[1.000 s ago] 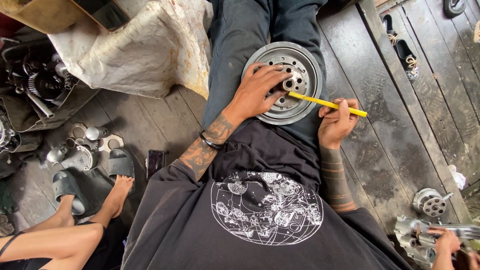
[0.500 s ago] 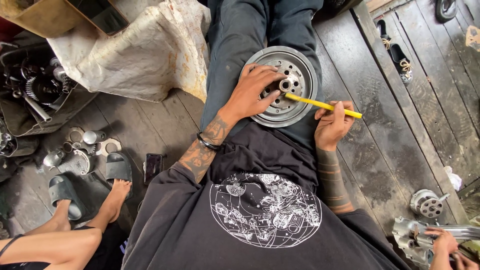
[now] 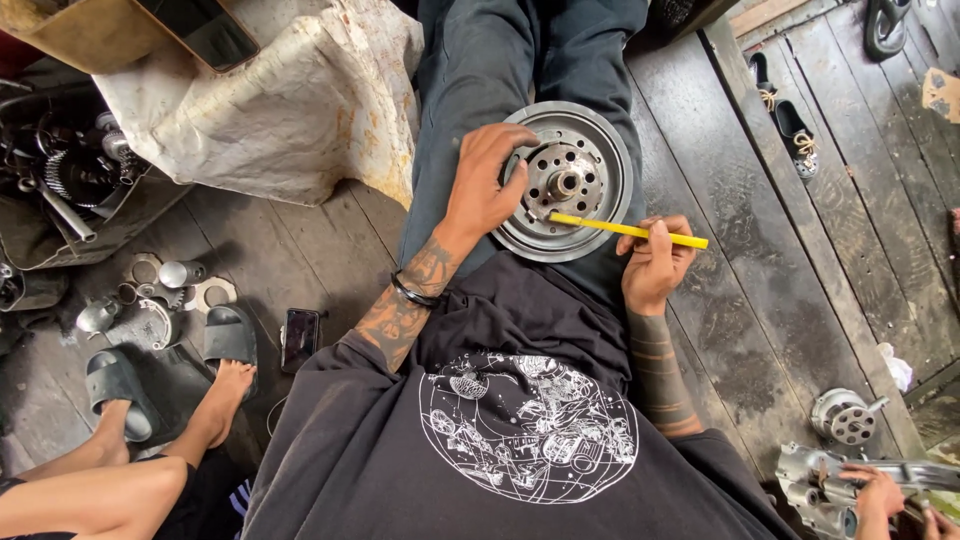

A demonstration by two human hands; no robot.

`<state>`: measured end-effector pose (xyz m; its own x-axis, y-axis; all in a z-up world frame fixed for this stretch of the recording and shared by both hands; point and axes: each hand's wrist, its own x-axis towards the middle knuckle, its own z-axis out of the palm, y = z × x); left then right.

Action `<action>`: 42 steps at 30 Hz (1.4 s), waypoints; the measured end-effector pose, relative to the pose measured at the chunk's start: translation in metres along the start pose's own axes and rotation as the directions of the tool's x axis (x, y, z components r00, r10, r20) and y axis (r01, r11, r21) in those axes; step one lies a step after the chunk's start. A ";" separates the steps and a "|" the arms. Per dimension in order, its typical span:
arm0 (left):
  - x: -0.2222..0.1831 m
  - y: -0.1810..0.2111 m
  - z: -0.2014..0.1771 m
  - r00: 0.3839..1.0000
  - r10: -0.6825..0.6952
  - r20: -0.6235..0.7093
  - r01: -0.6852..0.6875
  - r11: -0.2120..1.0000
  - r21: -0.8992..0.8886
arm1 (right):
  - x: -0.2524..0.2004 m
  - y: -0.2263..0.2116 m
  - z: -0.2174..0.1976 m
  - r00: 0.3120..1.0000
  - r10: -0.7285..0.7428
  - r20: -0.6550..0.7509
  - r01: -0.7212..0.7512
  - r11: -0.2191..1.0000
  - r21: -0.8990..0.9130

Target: Cleaning a motorcycle flywheel component using a small brush or pick tool while sitting on the floor.

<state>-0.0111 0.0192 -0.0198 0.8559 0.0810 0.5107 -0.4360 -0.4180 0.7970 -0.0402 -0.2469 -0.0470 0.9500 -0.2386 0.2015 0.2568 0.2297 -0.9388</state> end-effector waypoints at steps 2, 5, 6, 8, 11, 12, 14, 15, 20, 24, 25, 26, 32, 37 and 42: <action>0.002 0.006 -0.006 0.999 -0.014 -0.036 0.013 1.000 -0.024 | 0.004 0.001 -0.004 1.000 0.002 -0.028 -0.002 1.000 0.019; 0.005 0.016 -0.013 0.993 -0.066 -0.099 0.060 0.997 -0.057 | 0.010 0.001 -0.008 0.998 0.025 -0.064 -0.022 0.998 0.050; 0.005 0.020 -0.014 0.987 -0.109 -0.119 0.100 0.992 -0.074 | 0.010 0.000 -0.009 0.996 0.050 -0.078 -0.046 0.997 0.055; 0.007 0.016 -0.012 0.980 -0.138 -0.141 0.130 0.989 -0.067 | 0.006 0.001 -0.005 0.997 0.041 -0.069 -0.038 0.998 0.055; 0.006 0.016 -0.010 0.977 -0.169 -0.129 0.165 0.985 -0.040 | 0.004 -0.002 -0.006 0.996 0.049 -0.073 -0.043 0.996 0.084; 0.007 0.017 -0.010 0.980 -0.164 -0.109 0.164 0.986 -0.011 | 0.007 -0.003 -0.006 0.995 0.062 -0.072 -0.053 0.991 0.121; 0.003 0.015 -0.009 0.980 -0.170 -0.102 0.170 0.985 -0.011 | 0.005 -0.014 -0.001 0.993 0.097 -0.069 -0.090 0.992 0.092; 0.005 0.013 -0.008 0.980 -0.172 -0.098 0.172 0.985 -0.010 | 0.008 -0.018 0.003 0.990 0.128 -0.065 -0.123 0.990 0.065; 0.009 0.017 -0.013 0.976 -0.202 -0.076 0.202 0.979 -0.008 | 0.006 -0.023 0.019 0.978 0.127 0.167 -0.151 0.979 0.139; 0.009 0.022 -0.016 0.972 -0.230 -0.054 0.226 0.972 -0.064 | 0.018 -0.042 0.041 0.972 -0.040 0.232 -0.014 0.973 0.229; 0.008 0.023 -0.017 0.971 -0.234 -0.048 0.231 0.971 -0.061 | 0.020 -0.048 0.057 0.973 -0.034 0.227 -0.020 0.973 0.229; 0.008 0.024 -0.017 0.969 -0.242 -0.057 0.239 0.970 -0.055 | 0.022 -0.054 0.073 0.953 -0.151 0.262 0.129 0.987 0.100; 0.005 0.027 -0.020 0.969 -0.244 -0.036 0.244 0.970 -0.015 | 0.026 -0.035 0.082 0.836 -0.176 0.519 0.338 0.912 -0.234; -0.002 0.027 -0.031 0.969 -0.241 0.051 0.237 0.969 0.073 | 0.016 -0.042 0.086 0.814 -0.136 0.564 0.419 0.811 -0.409; 0.002 0.019 -0.034 0.970 -0.230 0.073 0.228 0.973 0.035 | 0.025 -0.031 0.083 0.756 -0.177 0.630 0.568 0.656 -0.497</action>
<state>-0.0273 0.0426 0.0075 0.9512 0.1085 0.2888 -0.2194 -0.4201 0.8805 -0.0096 -0.1814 0.0106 0.7847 0.3736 0.4947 0.6197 -0.4541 -0.6401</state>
